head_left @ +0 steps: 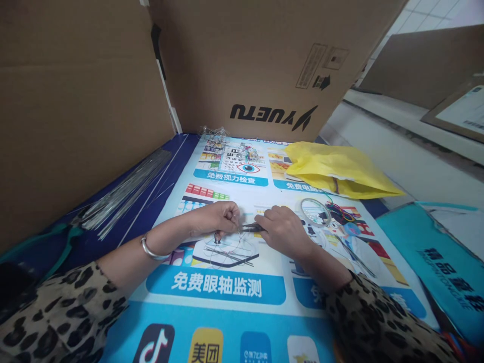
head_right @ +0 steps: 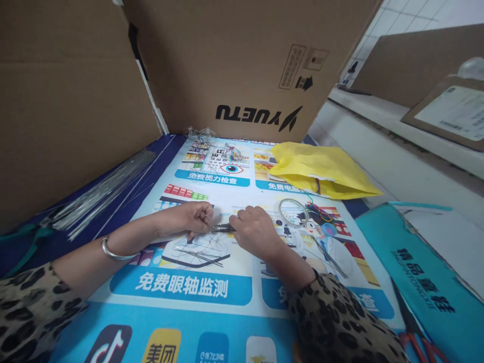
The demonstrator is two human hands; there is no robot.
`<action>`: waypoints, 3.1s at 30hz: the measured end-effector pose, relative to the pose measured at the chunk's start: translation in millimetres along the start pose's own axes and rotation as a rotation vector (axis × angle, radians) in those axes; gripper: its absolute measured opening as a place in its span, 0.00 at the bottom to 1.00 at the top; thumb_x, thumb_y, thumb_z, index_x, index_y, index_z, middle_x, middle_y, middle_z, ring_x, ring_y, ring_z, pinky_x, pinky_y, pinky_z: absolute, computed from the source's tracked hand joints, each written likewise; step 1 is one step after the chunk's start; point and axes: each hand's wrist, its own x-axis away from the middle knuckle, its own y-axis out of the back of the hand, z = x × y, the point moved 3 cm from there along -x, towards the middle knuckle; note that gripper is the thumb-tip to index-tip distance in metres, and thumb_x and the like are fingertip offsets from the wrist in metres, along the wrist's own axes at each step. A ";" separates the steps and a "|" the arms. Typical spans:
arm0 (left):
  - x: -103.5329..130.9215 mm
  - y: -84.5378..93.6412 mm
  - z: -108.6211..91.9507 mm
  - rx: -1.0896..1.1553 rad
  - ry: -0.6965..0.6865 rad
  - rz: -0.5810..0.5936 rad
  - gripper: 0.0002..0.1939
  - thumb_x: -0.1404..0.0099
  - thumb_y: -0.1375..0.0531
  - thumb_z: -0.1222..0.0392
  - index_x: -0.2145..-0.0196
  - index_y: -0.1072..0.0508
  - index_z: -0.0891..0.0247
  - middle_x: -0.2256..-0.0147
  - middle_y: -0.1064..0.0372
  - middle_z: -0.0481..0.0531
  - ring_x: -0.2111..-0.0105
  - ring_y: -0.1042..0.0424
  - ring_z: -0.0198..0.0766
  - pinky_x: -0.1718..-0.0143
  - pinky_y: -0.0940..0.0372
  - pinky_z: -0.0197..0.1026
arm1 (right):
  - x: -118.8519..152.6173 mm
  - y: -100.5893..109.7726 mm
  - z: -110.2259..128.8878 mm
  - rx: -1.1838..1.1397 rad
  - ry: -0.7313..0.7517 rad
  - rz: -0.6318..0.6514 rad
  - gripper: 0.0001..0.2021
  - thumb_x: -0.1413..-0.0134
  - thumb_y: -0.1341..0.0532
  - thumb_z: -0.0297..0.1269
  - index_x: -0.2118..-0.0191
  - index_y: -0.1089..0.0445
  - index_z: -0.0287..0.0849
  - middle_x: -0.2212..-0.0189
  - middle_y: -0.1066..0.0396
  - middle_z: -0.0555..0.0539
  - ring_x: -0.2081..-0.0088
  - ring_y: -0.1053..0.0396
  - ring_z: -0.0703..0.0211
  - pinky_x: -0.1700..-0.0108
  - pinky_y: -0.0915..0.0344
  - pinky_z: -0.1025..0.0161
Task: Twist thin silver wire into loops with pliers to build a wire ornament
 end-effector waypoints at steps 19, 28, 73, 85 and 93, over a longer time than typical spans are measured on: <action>-0.2 0.0 -0.1 -0.034 0.009 -0.059 0.09 0.50 0.41 0.68 0.70 0.39 0.65 0.78 0.38 0.44 0.85 0.42 0.25 0.86 0.43 0.29 | -0.9 0.2 6.4 0.038 0.005 0.069 0.05 0.49 0.46 0.30 0.71 0.33 0.42 0.76 0.35 0.48 0.71 0.45 0.60 0.70 0.58 0.61; -1.9 0.4 1.5 -0.032 0.003 -0.059 0.09 0.51 0.42 0.69 0.71 0.39 0.65 0.79 0.38 0.44 0.86 0.42 0.26 0.87 0.43 0.30 | -1.1 2.9 6.3 0.074 0.014 0.066 0.06 0.49 0.47 0.28 0.72 0.34 0.42 0.77 0.36 0.48 0.72 0.45 0.60 0.71 0.60 0.61; -5.9 -9.1 6.8 0.015 -0.093 -0.506 0.13 0.48 0.40 0.61 0.73 0.45 0.61 0.81 0.43 0.39 0.88 0.43 0.25 0.87 0.46 0.30 | -5.4 -1.5 1.4 0.093 -0.184 0.235 0.05 0.50 0.46 0.28 0.69 0.34 0.41 0.74 0.32 0.45 0.70 0.39 0.59 0.71 0.57 0.62; -4.8 -11.4 2.9 0.049 -0.103 -0.508 0.13 0.49 0.39 0.59 0.73 0.42 0.62 0.78 0.39 0.42 0.86 0.43 0.25 0.85 0.44 0.31 | -5.9 -4.3 -3.7 0.059 -0.218 0.245 0.05 0.49 0.46 0.31 0.68 0.33 0.42 0.73 0.31 0.47 0.70 0.38 0.59 0.70 0.55 0.63; -4.7 -9.8 2.3 0.033 -0.085 -0.434 0.12 0.47 0.40 0.62 0.73 0.44 0.61 0.86 0.44 0.38 0.88 0.41 0.27 0.84 0.48 0.31 | -4.3 -3.7 -6.8 0.047 -0.158 0.214 0.05 0.50 0.45 0.32 0.69 0.33 0.42 0.73 0.32 0.47 0.69 0.39 0.59 0.69 0.54 0.62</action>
